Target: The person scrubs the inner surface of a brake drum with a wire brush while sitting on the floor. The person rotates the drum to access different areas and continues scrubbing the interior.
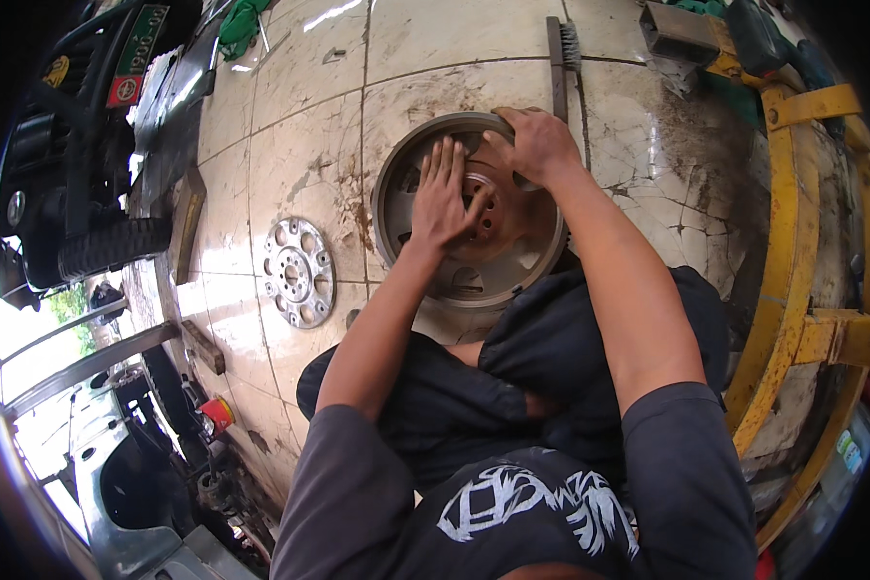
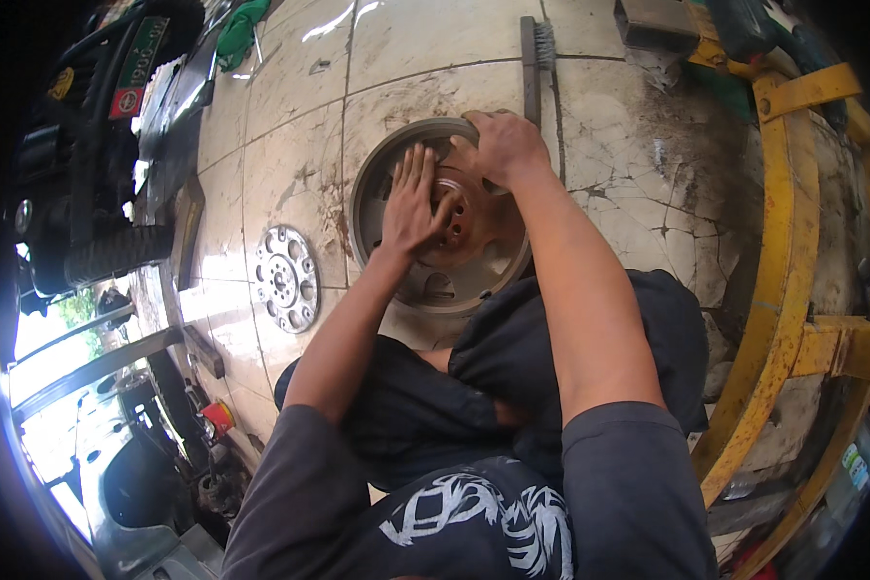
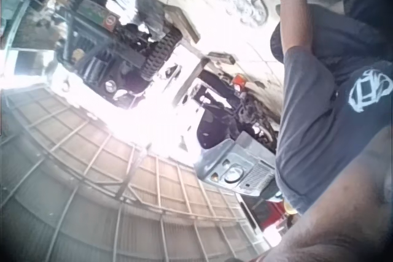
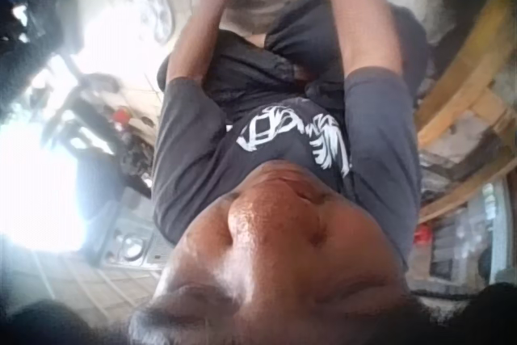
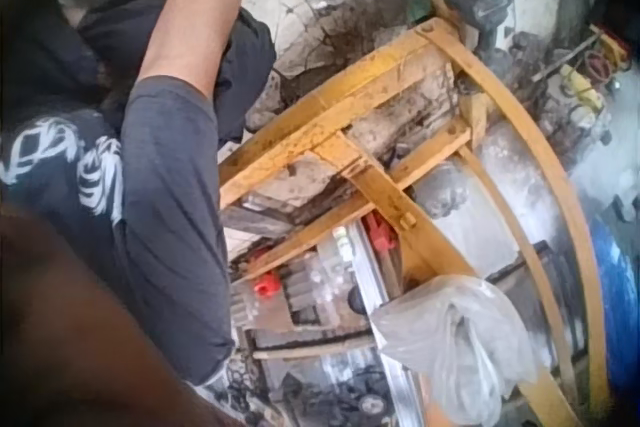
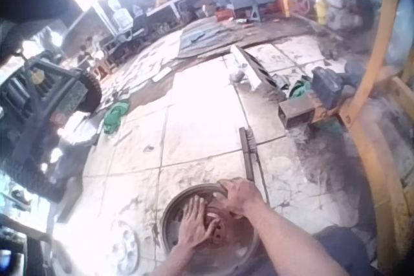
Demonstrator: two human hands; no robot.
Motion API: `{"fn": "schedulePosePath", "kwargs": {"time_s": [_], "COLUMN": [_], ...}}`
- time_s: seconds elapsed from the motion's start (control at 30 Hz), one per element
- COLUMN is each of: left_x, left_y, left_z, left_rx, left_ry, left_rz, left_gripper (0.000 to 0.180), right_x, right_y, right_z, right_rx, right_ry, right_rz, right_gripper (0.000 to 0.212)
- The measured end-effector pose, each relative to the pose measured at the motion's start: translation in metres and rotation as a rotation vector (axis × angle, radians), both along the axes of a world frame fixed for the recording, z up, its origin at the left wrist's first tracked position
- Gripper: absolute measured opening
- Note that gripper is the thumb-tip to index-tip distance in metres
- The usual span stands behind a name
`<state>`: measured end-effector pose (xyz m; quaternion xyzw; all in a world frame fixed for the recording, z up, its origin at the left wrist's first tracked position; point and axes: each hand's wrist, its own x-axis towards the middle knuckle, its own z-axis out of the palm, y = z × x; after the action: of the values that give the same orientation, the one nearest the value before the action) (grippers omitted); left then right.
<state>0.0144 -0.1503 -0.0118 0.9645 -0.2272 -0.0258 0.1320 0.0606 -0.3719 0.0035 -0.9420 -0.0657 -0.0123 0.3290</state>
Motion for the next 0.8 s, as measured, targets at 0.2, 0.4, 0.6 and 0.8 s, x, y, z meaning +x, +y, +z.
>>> {"fn": "schedulePosePath", "kwargs": {"time_s": [0.2, 0.4, 0.6, 0.8], "left_x": [-0.023, -0.013, -0.004, -0.024], "left_y": [-0.005, 0.003, 0.014, 0.014], "left_z": [-0.001, -0.002, 0.012, 0.011], "left_rx": [0.040, 0.038, 0.036, 0.063], "left_ry": [-0.048, -0.004, 0.102, 0.020], "left_rz": [0.072, 0.217, 0.224, 0.133], "left_gripper": [0.094, 0.099, 0.101, 0.103], "right_x": [-0.001, 0.001, 0.003, 0.002], "right_y": [-0.006, -0.003, 0.000, -0.003], "right_z": [0.000, 0.002, 0.008, -0.002], "right_rx": [-0.022, -0.005, -0.036, -0.032], "right_ry": [0.017, 0.039, 0.049, -0.012], "right_rz": [-0.009, -0.003, 0.024, -0.005], "right_gripper": [0.057, 0.055, 0.056, 0.057]}}
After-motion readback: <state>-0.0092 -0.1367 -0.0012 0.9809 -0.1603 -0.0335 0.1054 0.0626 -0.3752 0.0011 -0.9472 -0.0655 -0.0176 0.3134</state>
